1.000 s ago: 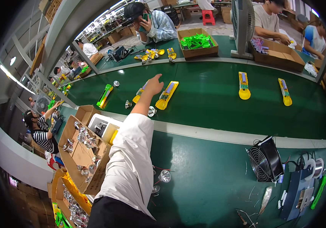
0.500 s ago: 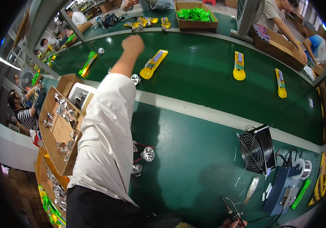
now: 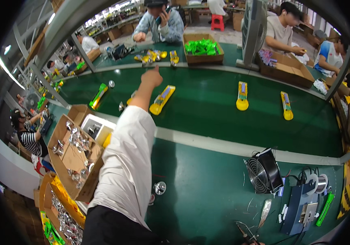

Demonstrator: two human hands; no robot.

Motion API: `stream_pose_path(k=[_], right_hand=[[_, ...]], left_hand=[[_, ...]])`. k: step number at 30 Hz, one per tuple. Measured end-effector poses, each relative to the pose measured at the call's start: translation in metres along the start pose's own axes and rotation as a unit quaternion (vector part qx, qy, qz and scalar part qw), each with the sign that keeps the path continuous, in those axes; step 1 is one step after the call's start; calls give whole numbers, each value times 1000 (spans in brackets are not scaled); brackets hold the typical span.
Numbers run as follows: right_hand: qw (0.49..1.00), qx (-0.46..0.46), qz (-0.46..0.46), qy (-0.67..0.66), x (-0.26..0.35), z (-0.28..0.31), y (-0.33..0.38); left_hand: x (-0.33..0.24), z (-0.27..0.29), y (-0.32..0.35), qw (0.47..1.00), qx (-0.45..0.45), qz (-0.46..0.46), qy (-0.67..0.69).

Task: The person solders electrical wires to circuit boards inside plastic flashlight bodies using a soldering iron, and places the assembled flashlight components onto the conveyor belt.

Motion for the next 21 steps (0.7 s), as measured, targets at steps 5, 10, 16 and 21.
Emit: stream_pose_path(k=[5,10,16,21], right_hand=[[998,-27,-5,-52,25,-25,-4],[997,-57,-13,-45,-1,2,0],[995,-74,-28,-62,-15,7,-3],[996,-15,-14,-87,-20,5,-5]], left_hand=[[-9,-14,-13,979,74,49,182],[14,0,-8,987,46,152,-29],[79,8,5,909,148,341,-187],[82,29,6,965,-1,-45,-258]])
Point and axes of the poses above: each hand's wrist, its own y-axis away from the middle knuckle, its own z-axis out of the back of the hand, x = y × z, the point moved 6 cm from there along -y, towards the middle knuckle, and after that the axes turned 4 degrees about -y, right-handed, at the moved point
